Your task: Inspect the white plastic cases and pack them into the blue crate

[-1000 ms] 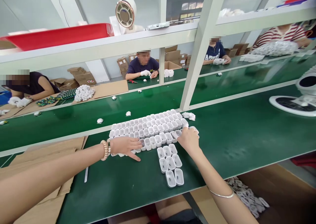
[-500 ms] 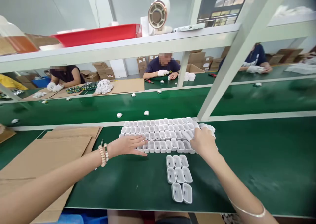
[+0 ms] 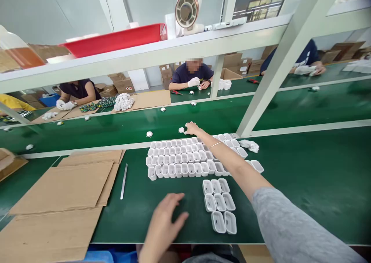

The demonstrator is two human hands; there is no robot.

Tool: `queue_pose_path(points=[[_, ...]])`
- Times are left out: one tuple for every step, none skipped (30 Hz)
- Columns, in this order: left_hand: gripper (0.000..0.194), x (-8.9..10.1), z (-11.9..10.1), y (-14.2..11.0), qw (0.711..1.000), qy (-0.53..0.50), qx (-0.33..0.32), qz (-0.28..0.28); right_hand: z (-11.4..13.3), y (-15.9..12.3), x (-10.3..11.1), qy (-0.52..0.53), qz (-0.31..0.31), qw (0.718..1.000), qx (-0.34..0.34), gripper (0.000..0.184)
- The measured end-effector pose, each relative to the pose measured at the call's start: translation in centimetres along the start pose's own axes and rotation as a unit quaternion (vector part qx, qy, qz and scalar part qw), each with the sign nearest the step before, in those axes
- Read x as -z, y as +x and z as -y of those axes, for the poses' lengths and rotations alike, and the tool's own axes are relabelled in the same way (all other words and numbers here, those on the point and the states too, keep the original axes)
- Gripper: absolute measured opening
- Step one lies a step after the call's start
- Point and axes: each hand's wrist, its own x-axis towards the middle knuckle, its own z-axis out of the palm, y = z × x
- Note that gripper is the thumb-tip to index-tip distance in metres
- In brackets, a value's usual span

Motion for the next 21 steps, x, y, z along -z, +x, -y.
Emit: queue_pose_path(points=[[0.05, -1.5, -0.9, -0.3, 0.999, -0.028, -0.008, 0.026, -0.3, 0.3, -0.1, 0.003, 0.003, 1.0, 0.002, 0.035], [0.057, -2.9, -1.6, -0.5, 0.998, -0.048, -0.01, 0.045, -0.6, 0.5, -0.3, 0.005, 0.006, 1.0, 0.006, 0.033], [0.059, -4.0, -2.1, -0.4, 0.996, -0.06, -0.011, 0.059, -1.0, 0.7, -0.4, 0.008, 0.008, 1.0, 0.01, 0.032], [0.058, -4.8, -2.4, -0.3, 0.995, -0.064, -0.01, 0.069, -1.4, 0.7, -0.6, 0.01, 0.007, 1.0, 0.014, 0.032], [0.055, -5.4, -2.6, -0.1, 0.995, -0.063, -0.011, 0.074, -1.9, 0.8, -0.8, 0.012, 0.005, 1.0, 0.017, 0.032], [0.051, -5.9, -2.6, 0.1, 0.995, -0.057, -0.014, 0.076, -2.3, 0.7, -1.0, 0.013, 0.0, 1.0, 0.019, 0.033], [0.047, -6.2, -2.6, 0.3, 0.996, -0.05, -0.02, 0.075, -2.7, 0.7, -1.2, 0.015, -0.007, 1.0, 0.019, 0.034], [0.045, -6.4, -2.5, 0.5, 0.996, -0.041, -0.029, 0.073, -3.1, 0.7, -1.3, 0.017, -0.015, 1.0, 0.019, 0.035], [0.043, -6.5, -2.5, 0.8, 0.996, -0.032, -0.04, 0.07, -3.4, 0.6, -1.5, 0.019, -0.022, 0.999, 0.019, 0.037], [0.042, -6.6, -2.5, 1.0, 0.996, -0.023, -0.051, 0.069, -3.6, 0.5, -1.6, 0.021, -0.028, 0.999, 0.018, 0.037], [0.041, -6.8, -2.5, 1.2, 0.996, -0.014, -0.061, 0.067, -3.8, 0.5, -1.6, 0.024, -0.033, 0.999, 0.017, 0.037], [0.04, -6.9, -2.6, 1.4, 0.996, -0.006, -0.069, 0.064, -3.9, 0.4, -1.5, 0.027, -0.035, 0.999, 0.016, 0.037], [0.038, -7.2, -2.7, 1.6, 0.995, 0.002, -0.076, 0.06, -4.0, 0.4, -1.5, 0.031, -0.037, 0.999, 0.013, 0.036], [0.033, -7.4, -2.8, 1.7, 0.995, 0.007, -0.08, 0.051, -4.1, 0.3, -1.3, 0.036, -0.038, 0.999, 0.011, 0.035], [0.026, -7.6, -2.9, 1.9, 0.996, 0.009, -0.082, 0.04, -4.1, 0.2, -1.2, 0.041, -0.039, 0.998, 0.009, 0.035], [0.02, -7.7, -2.9, 2.1, 0.996, 0.01, -0.085, 0.03, -4.2, 0.1, -1.0, 0.047, -0.04, 0.998, 0.007, 0.035], [0.014, -7.8, -3.0, 2.2, 0.996, 0.008, -0.087, 0.02, -4.3, 0.0, -0.9, 0.054, -0.04, 0.998, 0.006, 0.036], [0.011, -7.8, -3.0, 2.2, 0.996, 0.004, -0.088, 0.012, -4.4, -0.1, -0.7, 0.062, -0.041, 0.997, 0.005, 0.036], [0.009, -7.7, -3.0, 2.2, 0.996, -0.002, -0.09, 0.007, -4.5, -0.2, -0.5, 0.07, -0.042, 0.997, 0.004, 0.035], [0.008, -7.5, -3.0, 2.1, 0.996, -0.01, -0.092, 0.003, -4.6, -0.4, -0.3, 0.08, -0.042, 0.996, 0.004, 0.034], [0.008, -7.2, -2.9, 2.0, 0.995, -0.022, -0.093, 0.0, -4.7, -0.5, 0.0, 0.092, -0.043, 0.995, 0.006, 0.032]])
